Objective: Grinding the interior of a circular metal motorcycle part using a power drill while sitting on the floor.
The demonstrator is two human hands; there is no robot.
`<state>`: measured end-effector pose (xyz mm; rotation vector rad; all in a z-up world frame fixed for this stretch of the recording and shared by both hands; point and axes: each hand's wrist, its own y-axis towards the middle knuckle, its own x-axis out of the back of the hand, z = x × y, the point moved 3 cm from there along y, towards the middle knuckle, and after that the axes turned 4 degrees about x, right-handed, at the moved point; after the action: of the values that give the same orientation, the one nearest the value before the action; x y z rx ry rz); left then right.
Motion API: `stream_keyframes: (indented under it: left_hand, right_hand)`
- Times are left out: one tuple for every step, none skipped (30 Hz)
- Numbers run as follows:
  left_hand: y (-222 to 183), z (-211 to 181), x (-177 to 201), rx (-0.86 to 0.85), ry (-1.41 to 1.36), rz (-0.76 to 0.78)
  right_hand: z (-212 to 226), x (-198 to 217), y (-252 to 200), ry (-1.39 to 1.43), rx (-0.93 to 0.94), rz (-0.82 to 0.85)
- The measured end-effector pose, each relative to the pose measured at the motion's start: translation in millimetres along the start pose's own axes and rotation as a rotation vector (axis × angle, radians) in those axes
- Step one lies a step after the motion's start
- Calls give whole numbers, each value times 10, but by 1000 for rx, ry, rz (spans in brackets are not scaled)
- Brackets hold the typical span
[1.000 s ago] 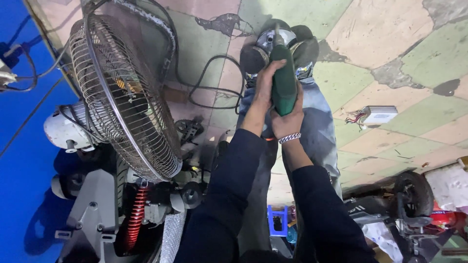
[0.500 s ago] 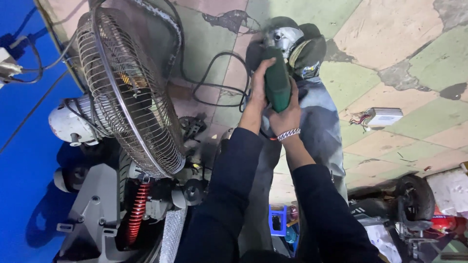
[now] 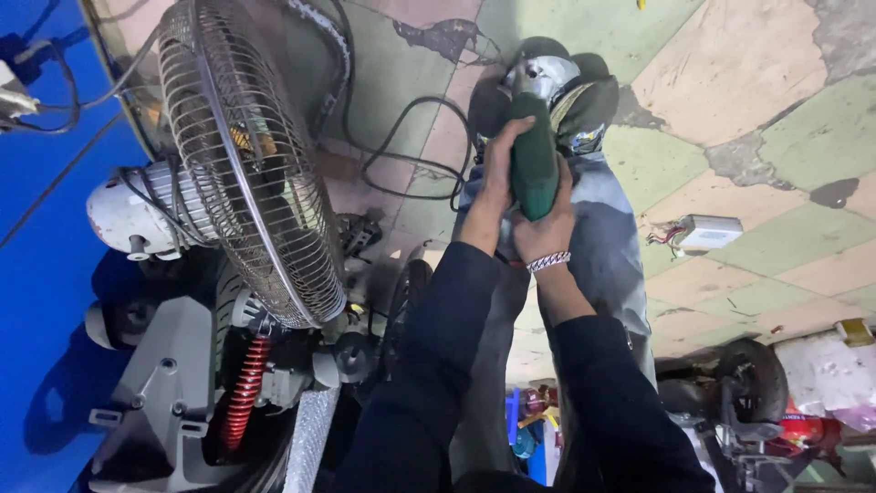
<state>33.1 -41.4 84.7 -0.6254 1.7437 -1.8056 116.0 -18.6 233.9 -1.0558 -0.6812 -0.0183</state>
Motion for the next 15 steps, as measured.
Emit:
stream_keyframes:
  left_hand:
    - [-4,-40,5,-10,-22,-5]
    - [14,-49,0,-7,-20,-5]
    - [36,-52,-4,6,-30,-5]
    - [66,-61,-6,15,-42,-3]
    - [129,-26,1,16,-42,-2]
    - [185,0,9,3,-26,6]
    - [241,28,12,-11,-11,13]
    - [211,34,-3,-8,-7,14]
    - [180,43,-29,-1,22,30]
    - [168,14,-71,1,54,50]
    - [141,-9,-152,0,60,53]
    - [91,2,-206,2,56,39]
    - [41,15,-258,4,53,24]
    - [39,20,-280,4,58,26]
    - [36,25,-311,0,113,40]
  right_hand:
    - [-12,-27,28,-7,-3,25]
    - [7,-22,37,-8,-7,24]
    - [19,-22,48,-18,-18,33]
    - [31,-30,63,-29,-25,41]
    - [22,-22,81,-29,-25,39]
    - [18,-11,97,-23,-30,34]
    - [12,4,115,-16,-36,29]
    - [-4,9,97,-15,-40,26]
    - [-16,25,81,-2,-29,5]
    - [-8,32,92,16,-15,-20]
    - [0,37,117,21,-15,-26]
    - [-10,56,113,35,-20,-51]
    - [-22,76,107,49,-25,-76]
    - [-45,86,98,54,-27,-80]
    - [-71,104,90,69,-37,-101]
